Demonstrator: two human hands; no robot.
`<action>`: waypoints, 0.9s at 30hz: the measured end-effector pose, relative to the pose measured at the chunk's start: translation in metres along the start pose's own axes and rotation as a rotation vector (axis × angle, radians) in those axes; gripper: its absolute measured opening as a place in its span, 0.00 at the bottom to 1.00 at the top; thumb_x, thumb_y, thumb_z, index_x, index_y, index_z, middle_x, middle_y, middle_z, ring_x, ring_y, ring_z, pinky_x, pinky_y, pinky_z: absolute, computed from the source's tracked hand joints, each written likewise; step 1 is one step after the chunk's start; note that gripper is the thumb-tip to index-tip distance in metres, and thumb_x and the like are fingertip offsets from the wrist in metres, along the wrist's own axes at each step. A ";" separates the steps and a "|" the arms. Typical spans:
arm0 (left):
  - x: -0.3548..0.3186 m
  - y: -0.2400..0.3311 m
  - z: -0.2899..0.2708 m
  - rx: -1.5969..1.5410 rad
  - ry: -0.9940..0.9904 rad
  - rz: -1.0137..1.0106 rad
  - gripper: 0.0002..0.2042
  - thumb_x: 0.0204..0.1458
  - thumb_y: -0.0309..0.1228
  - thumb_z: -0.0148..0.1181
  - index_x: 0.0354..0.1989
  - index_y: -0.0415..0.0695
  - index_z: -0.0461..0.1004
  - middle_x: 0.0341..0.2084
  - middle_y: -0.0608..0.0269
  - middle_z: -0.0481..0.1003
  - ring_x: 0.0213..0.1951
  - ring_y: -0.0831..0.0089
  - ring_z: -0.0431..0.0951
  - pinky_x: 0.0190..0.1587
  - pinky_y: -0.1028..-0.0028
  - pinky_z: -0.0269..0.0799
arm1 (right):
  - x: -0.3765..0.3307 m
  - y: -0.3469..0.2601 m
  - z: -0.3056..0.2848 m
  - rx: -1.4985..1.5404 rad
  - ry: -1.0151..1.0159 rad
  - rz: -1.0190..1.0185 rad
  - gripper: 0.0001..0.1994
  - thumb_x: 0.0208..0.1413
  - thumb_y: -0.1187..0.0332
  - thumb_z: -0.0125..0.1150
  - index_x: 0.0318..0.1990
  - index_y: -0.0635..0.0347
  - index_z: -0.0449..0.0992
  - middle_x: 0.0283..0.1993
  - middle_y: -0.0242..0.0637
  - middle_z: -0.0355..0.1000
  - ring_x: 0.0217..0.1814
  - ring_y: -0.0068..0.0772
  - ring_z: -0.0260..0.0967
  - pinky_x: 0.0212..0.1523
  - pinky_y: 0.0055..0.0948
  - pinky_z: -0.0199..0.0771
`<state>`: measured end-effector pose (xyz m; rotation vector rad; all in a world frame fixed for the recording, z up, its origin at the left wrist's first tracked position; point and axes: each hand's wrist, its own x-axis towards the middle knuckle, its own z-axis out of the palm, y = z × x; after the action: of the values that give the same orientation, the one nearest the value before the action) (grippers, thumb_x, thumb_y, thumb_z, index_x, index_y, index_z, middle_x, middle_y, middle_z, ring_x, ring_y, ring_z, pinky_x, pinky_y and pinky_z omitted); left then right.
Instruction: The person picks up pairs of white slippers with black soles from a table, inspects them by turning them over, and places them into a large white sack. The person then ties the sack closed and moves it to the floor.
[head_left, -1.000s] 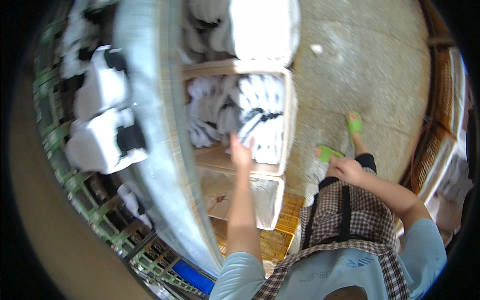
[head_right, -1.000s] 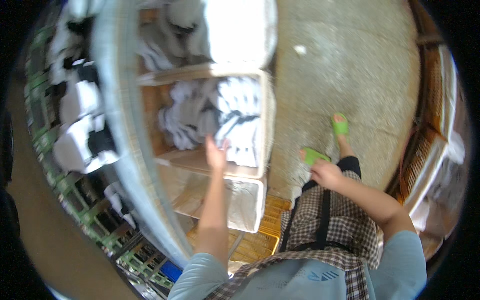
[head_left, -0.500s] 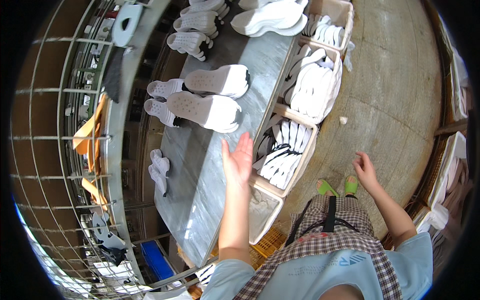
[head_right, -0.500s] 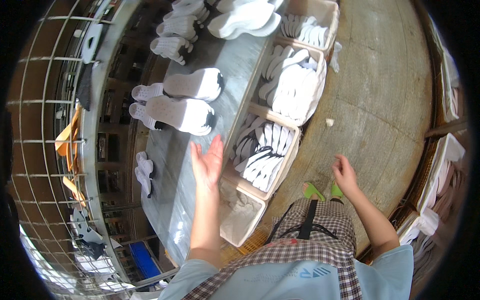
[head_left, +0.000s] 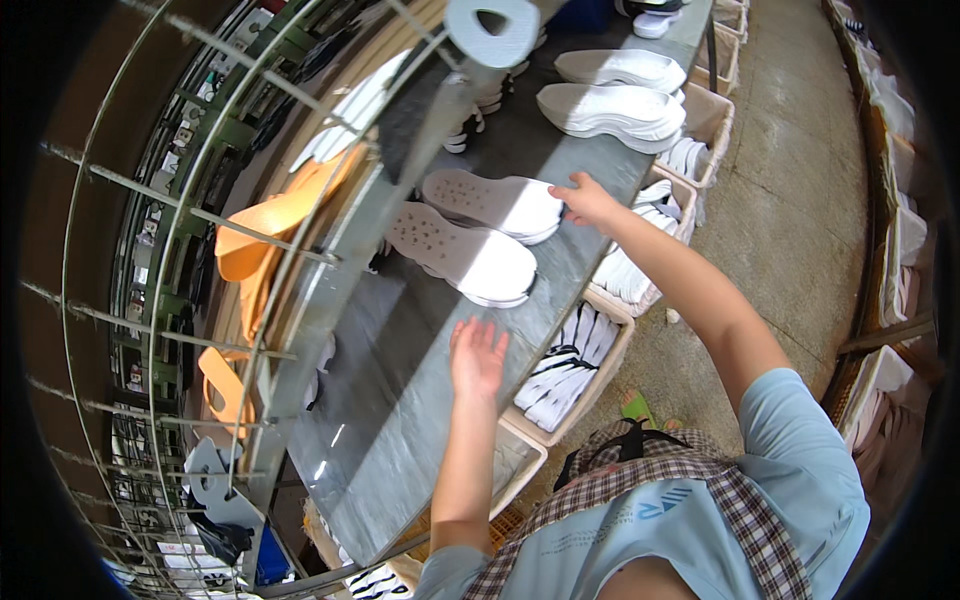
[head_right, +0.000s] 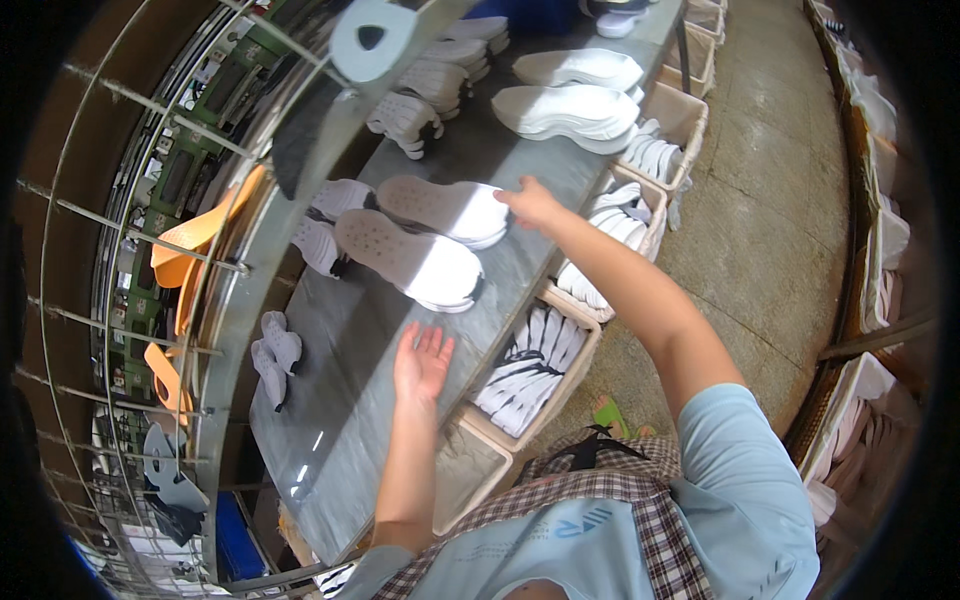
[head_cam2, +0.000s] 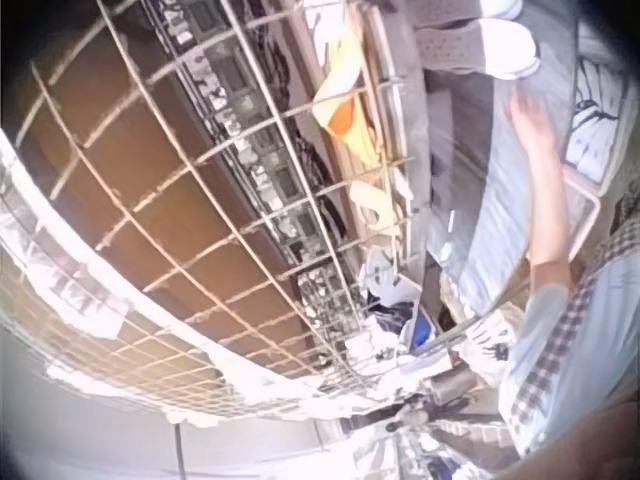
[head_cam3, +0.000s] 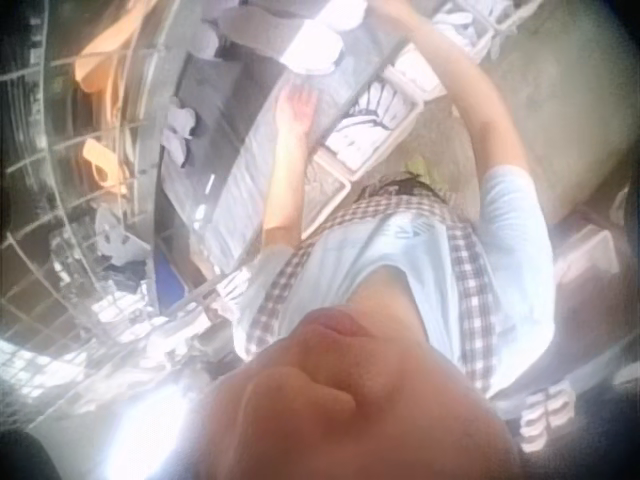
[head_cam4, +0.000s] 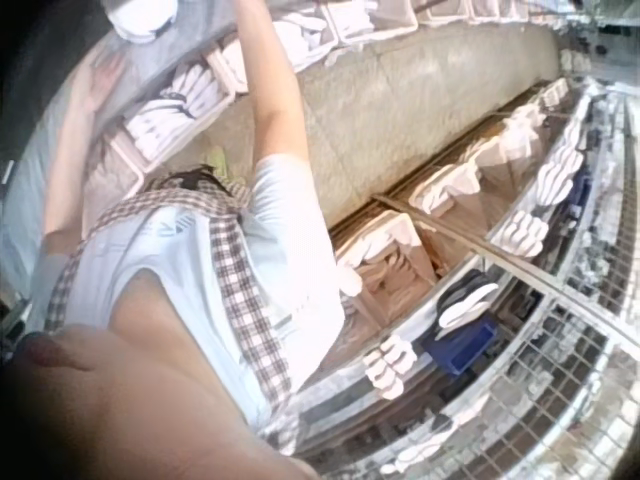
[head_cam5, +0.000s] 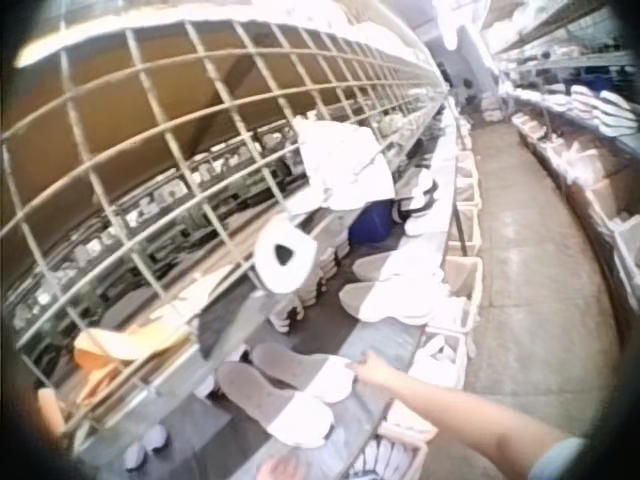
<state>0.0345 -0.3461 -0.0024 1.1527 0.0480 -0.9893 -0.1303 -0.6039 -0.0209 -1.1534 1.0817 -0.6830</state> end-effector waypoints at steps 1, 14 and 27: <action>0.004 0.003 -0.006 0.017 -0.089 0.031 0.25 0.49 0.29 0.58 0.55 0.48 0.55 0.50 0.57 0.59 0.57 0.60 0.57 0.55 0.54 0.57 | 0.019 -0.002 0.008 0.047 0.007 0.078 0.33 0.46 0.55 0.61 0.56 0.67 0.61 0.46 0.50 0.67 0.39 0.41 0.70 0.37 0.35 0.74; 0.002 0.054 -0.018 0.337 -0.080 0.425 0.30 0.49 0.29 0.58 0.60 0.45 0.51 0.57 0.59 0.57 0.53 0.68 0.61 0.50 0.64 0.59 | -0.052 -0.042 -0.046 0.280 -0.247 -0.133 0.12 0.49 0.72 0.57 0.42 0.65 0.73 0.35 0.34 0.72 0.33 0.22 0.69 0.33 0.22 0.72; 0.058 0.035 0.084 0.390 -0.048 0.802 0.36 0.48 0.22 0.59 0.63 0.38 0.43 0.58 0.51 0.56 0.57 0.62 0.60 0.58 0.68 0.57 | -0.064 0.006 0.050 -0.468 0.114 -0.933 0.18 0.49 0.62 0.61 0.44 0.66 0.73 0.36 0.48 0.70 0.40 0.41 0.67 0.44 0.34 0.66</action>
<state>0.0565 -0.4459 0.0325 1.3342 -0.6262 -0.3074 -0.1082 -0.5269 -0.0048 -2.0826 0.7697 -1.2580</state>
